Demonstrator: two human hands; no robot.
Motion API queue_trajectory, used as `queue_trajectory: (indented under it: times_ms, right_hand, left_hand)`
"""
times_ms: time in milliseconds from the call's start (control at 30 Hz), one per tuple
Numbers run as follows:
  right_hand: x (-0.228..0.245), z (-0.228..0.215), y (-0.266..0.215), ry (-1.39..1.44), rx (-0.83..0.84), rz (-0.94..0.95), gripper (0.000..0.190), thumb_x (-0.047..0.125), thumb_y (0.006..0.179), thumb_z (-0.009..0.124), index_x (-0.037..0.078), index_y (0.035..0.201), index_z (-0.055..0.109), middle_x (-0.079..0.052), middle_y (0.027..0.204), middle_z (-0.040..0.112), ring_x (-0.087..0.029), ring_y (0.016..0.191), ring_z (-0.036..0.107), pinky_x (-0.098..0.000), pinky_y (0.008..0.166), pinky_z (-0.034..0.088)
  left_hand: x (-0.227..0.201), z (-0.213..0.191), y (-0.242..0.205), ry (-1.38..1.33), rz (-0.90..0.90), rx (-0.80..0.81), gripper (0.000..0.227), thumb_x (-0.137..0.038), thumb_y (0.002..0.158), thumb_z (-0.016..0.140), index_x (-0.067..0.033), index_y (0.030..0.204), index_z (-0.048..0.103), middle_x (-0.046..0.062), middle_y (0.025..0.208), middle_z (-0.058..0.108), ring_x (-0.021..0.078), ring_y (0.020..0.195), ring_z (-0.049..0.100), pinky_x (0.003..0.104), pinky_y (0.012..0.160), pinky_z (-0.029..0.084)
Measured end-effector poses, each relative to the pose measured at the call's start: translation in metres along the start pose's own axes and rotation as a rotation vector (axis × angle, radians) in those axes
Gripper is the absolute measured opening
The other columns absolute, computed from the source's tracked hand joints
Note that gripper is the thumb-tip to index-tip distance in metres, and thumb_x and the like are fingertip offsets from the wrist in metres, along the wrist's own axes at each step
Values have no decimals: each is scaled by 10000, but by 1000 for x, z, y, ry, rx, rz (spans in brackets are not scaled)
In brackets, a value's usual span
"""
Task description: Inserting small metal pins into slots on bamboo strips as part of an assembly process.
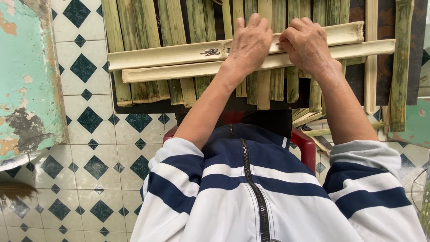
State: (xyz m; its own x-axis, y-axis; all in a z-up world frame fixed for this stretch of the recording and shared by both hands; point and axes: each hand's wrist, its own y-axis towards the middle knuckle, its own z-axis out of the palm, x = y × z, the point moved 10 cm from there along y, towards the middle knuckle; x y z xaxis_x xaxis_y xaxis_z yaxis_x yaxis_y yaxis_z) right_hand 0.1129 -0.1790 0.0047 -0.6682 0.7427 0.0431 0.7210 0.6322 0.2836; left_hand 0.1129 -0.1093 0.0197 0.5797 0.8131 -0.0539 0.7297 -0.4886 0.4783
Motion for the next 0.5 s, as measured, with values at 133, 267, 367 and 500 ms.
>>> queue_trajectory:
  times_ms: [133,267,367,500]
  right_hand:
    - [3,-5,2,42,0,-7,135,188,900,705,88,835,642,-35,809,562,-187,719,499,-297,572,398]
    - [0,5,1,51,59,30,108,192,938,647,113,866,667,-31,830,564,-186,751,497,-312,606,387]
    - [0,7,3,39,40,24,110,174,937,650,122,842,674,-25,809,549,-188,734,490,-313,590,388]
    - [8,8,8,27,96,13,136,151,949,629,82,836,658,-53,820,564,-194,753,508,-314,623,430]
  left_hand:
    - [42,-48,-26,-72,-129,68,165,92,634,446,-60,568,454,49,645,434,221,711,401,323,621,341]
    - [93,-72,-71,-25,-237,5,62,-91,746,589,-90,691,560,10,721,479,185,759,409,294,620,313]
    - [108,-73,-88,3,-241,3,64,-134,746,627,-115,722,571,-1,749,505,175,782,422,304,624,288]
    - [111,-71,-96,-2,-244,-2,87,-146,738,653,-131,787,583,-6,778,493,185,820,423,313,619,278]
